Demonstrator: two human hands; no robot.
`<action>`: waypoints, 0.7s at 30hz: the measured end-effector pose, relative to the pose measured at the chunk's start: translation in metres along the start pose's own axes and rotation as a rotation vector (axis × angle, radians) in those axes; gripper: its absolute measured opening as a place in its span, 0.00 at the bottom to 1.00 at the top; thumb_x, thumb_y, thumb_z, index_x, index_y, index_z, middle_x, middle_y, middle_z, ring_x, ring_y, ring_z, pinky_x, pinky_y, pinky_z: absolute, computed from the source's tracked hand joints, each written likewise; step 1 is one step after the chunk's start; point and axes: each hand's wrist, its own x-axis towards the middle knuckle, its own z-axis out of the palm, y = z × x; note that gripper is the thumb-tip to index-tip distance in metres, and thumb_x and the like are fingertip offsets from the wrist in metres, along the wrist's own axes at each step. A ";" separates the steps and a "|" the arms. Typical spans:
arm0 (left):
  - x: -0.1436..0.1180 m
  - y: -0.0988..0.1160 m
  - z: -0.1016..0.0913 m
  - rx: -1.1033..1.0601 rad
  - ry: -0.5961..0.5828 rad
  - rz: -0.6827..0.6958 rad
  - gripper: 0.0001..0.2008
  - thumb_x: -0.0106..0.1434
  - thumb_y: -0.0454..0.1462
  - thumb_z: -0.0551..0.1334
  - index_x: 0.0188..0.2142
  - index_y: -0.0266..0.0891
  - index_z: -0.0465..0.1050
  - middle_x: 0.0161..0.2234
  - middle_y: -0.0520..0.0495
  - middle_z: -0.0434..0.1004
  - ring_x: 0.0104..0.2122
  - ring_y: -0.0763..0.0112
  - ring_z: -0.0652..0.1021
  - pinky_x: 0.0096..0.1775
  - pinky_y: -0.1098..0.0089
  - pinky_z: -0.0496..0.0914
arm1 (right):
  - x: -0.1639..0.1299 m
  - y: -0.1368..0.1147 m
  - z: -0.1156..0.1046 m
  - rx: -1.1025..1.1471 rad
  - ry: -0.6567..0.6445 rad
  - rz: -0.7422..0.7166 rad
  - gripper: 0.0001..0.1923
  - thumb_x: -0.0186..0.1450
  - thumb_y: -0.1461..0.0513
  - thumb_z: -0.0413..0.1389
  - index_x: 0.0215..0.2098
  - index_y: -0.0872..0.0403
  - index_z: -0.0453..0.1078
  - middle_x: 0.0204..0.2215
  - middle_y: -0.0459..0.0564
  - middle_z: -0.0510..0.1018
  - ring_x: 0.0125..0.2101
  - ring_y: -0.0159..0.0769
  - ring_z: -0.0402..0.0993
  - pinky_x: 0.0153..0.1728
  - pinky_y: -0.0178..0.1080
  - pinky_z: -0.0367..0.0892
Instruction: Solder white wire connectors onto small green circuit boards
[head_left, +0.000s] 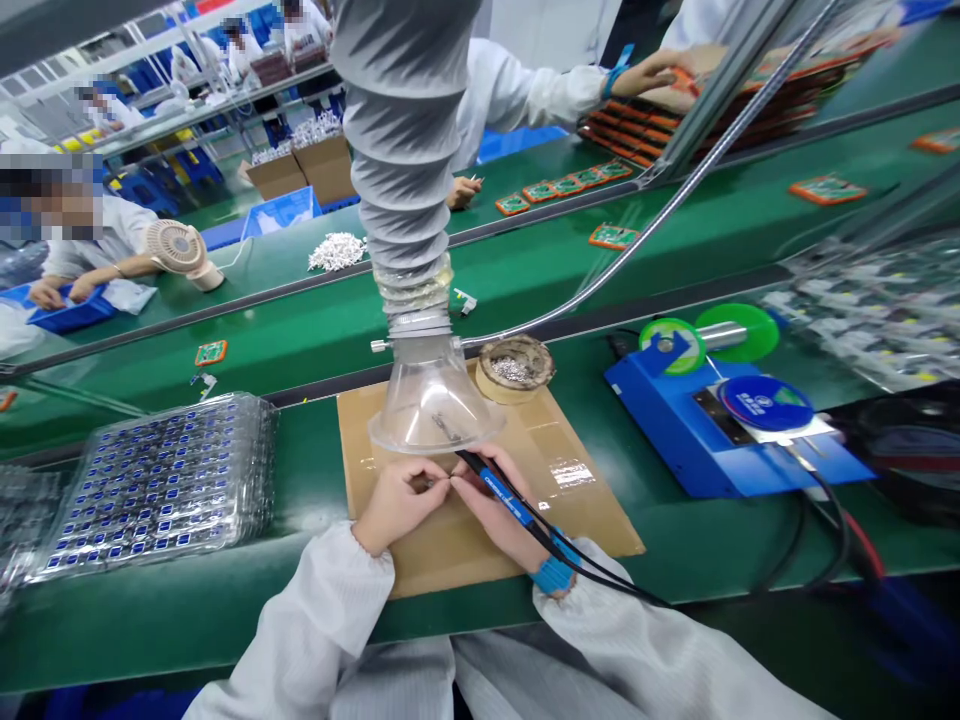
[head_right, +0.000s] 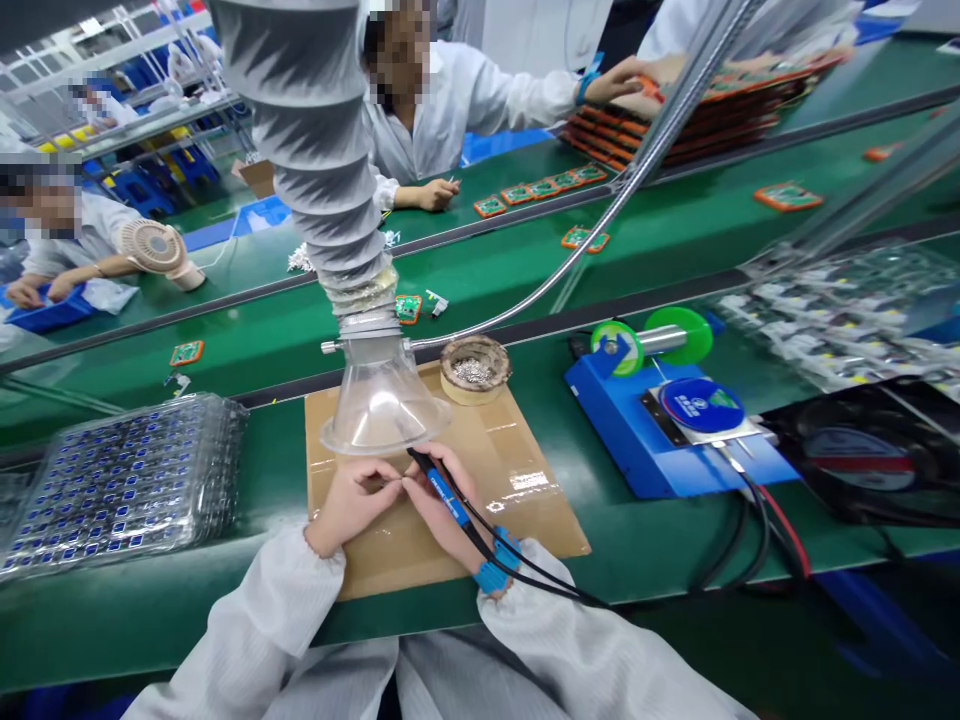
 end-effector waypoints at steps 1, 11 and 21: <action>0.000 0.001 0.000 0.005 -0.006 0.000 0.06 0.62 0.36 0.66 0.30 0.36 0.79 0.30 0.46 0.83 0.31 0.68 0.81 0.36 0.71 0.75 | 0.000 0.001 0.000 0.011 -0.002 0.006 0.17 0.63 0.60 0.64 0.50 0.47 0.71 0.35 0.45 0.82 0.33 0.36 0.80 0.40 0.40 0.78; 0.001 0.003 0.003 0.046 -0.047 0.020 0.07 0.62 0.36 0.64 0.29 0.37 0.78 0.27 0.48 0.81 0.27 0.71 0.77 0.32 0.73 0.71 | -0.002 0.003 0.000 0.022 -0.008 0.010 0.15 0.64 0.58 0.64 0.48 0.47 0.71 0.34 0.45 0.81 0.32 0.35 0.80 0.38 0.39 0.79; 0.002 0.004 0.000 -0.074 -0.032 -0.018 0.09 0.63 0.39 0.66 0.30 0.36 0.80 0.30 0.46 0.83 0.30 0.69 0.79 0.34 0.71 0.73 | -0.003 0.001 0.000 0.022 0.059 -0.002 0.13 0.64 0.58 0.65 0.47 0.48 0.72 0.33 0.45 0.82 0.35 0.37 0.82 0.43 0.42 0.78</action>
